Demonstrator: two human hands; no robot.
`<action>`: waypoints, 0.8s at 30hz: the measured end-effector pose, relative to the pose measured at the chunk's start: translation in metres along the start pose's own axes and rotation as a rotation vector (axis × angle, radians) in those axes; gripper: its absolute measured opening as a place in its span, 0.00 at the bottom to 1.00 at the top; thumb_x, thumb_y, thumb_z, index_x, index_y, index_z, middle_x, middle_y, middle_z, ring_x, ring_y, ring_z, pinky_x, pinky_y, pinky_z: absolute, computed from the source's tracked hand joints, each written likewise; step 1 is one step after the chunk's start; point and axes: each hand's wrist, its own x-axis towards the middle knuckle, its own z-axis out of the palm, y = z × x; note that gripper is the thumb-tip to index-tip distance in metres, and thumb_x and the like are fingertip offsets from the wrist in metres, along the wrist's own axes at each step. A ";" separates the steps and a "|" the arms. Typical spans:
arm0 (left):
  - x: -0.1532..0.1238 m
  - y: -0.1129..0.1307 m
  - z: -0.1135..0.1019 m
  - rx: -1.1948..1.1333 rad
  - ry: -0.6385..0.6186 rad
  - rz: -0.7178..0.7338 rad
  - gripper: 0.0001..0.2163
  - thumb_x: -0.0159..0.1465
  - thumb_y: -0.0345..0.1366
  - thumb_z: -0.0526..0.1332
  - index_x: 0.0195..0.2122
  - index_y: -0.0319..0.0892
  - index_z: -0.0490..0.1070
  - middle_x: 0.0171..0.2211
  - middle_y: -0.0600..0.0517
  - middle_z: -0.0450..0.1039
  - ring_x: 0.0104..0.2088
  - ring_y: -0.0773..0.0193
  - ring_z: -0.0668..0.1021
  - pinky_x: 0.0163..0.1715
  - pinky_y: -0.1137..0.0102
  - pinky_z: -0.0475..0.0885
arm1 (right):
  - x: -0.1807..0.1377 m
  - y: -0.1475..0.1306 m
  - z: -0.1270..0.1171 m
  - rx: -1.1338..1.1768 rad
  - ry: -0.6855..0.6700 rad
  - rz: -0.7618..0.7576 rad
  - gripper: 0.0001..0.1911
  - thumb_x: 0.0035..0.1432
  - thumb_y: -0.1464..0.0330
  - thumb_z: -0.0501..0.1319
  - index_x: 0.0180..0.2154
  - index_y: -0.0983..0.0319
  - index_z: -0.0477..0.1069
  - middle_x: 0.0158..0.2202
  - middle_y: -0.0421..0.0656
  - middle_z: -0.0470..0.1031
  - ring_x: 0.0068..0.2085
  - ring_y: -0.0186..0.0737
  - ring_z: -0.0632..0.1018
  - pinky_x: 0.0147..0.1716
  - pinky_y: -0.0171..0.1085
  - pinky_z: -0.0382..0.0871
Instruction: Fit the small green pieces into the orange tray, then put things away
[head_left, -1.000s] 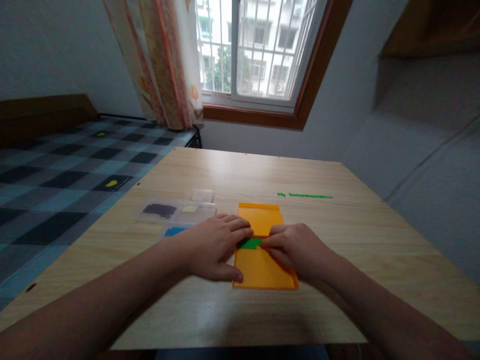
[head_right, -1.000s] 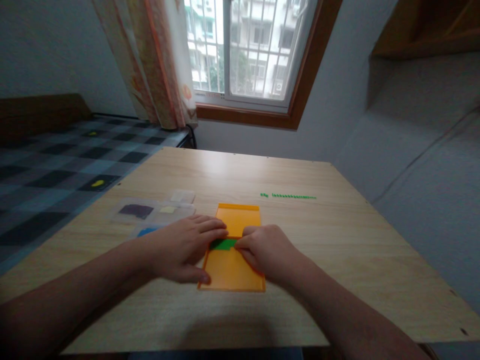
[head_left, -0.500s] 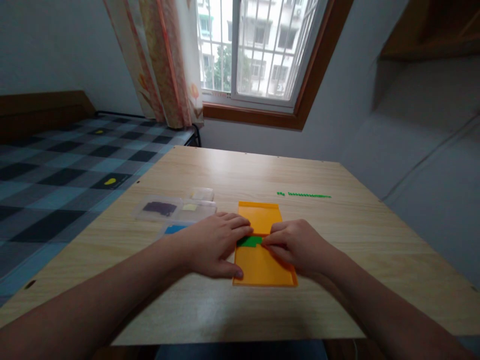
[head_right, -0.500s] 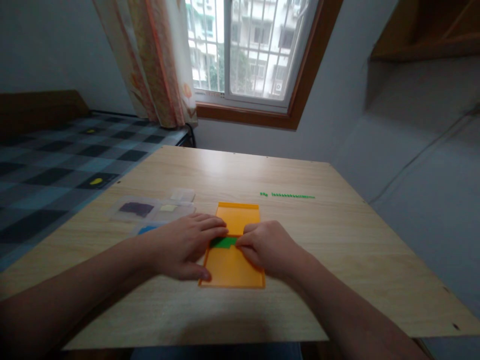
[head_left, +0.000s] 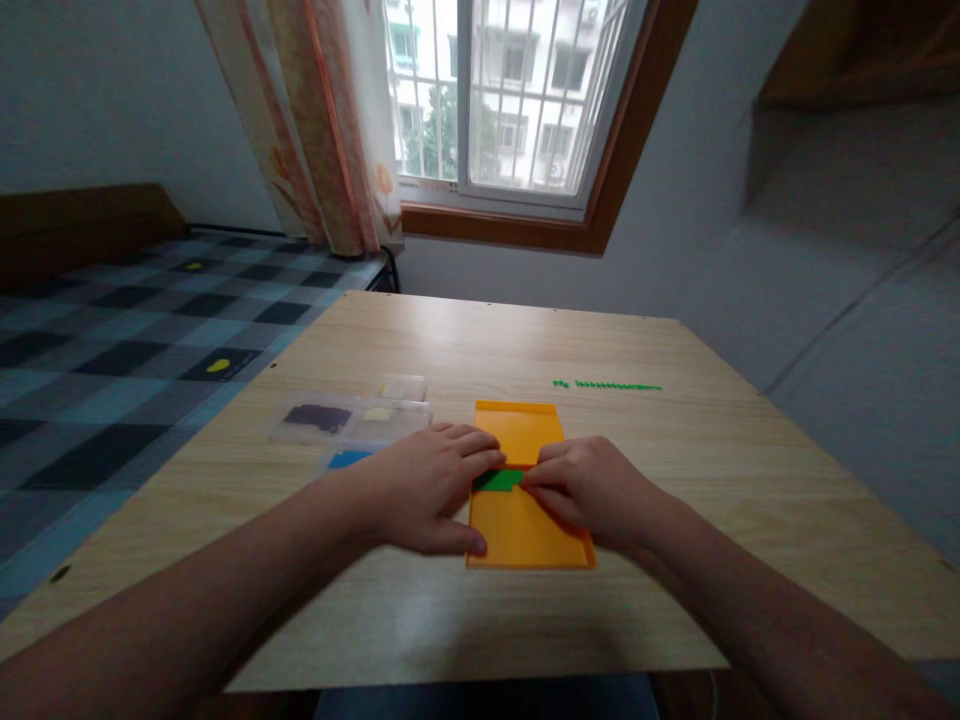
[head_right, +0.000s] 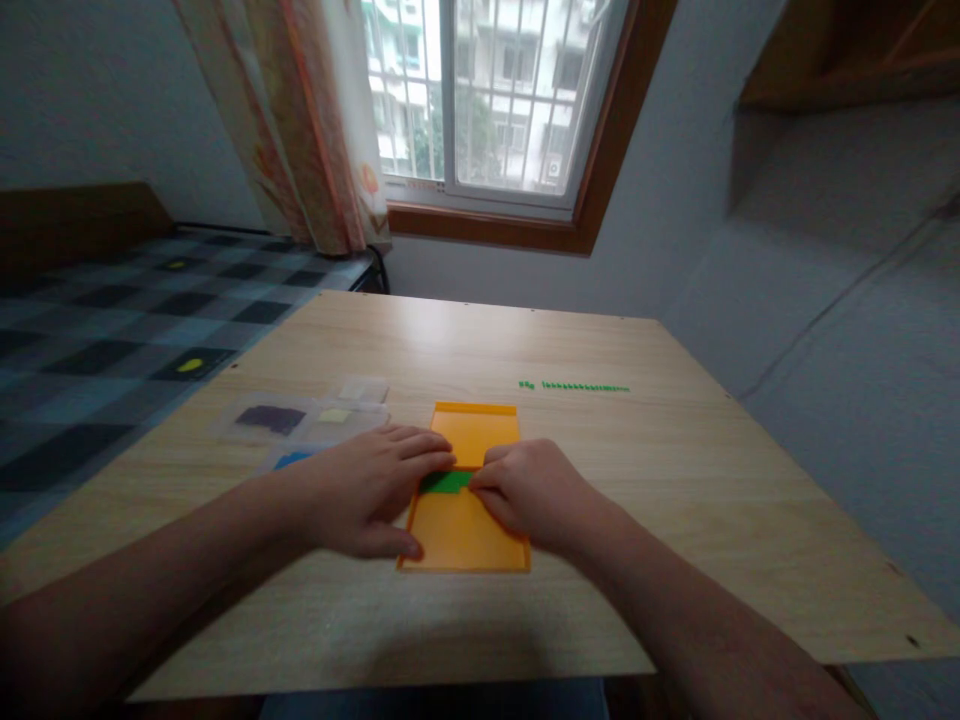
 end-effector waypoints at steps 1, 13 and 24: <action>0.000 0.000 0.000 -0.002 0.004 0.000 0.39 0.60 0.63 0.65 0.63 0.38 0.68 0.60 0.36 0.71 0.57 0.39 0.76 0.57 0.51 0.69 | 0.000 0.000 0.000 -0.003 0.001 0.000 0.12 0.65 0.72 0.61 0.39 0.57 0.84 0.35 0.40 0.82 0.33 0.35 0.77 0.33 0.34 0.62; -0.001 -0.001 0.001 0.003 0.007 -0.002 0.39 0.61 0.64 0.64 0.63 0.39 0.68 0.60 0.37 0.72 0.56 0.40 0.76 0.57 0.51 0.69 | 0.000 0.003 0.003 0.069 0.088 -0.033 0.12 0.65 0.72 0.61 0.40 0.57 0.84 0.35 0.40 0.83 0.33 0.35 0.78 0.33 0.34 0.65; -0.001 0.000 -0.003 -0.007 0.028 -0.018 0.37 0.60 0.61 0.66 0.62 0.38 0.68 0.60 0.37 0.72 0.56 0.39 0.76 0.57 0.50 0.71 | 0.010 0.092 0.009 -0.083 0.711 0.408 0.17 0.66 0.67 0.61 0.53 0.62 0.80 0.47 0.53 0.79 0.52 0.53 0.75 0.57 0.53 0.67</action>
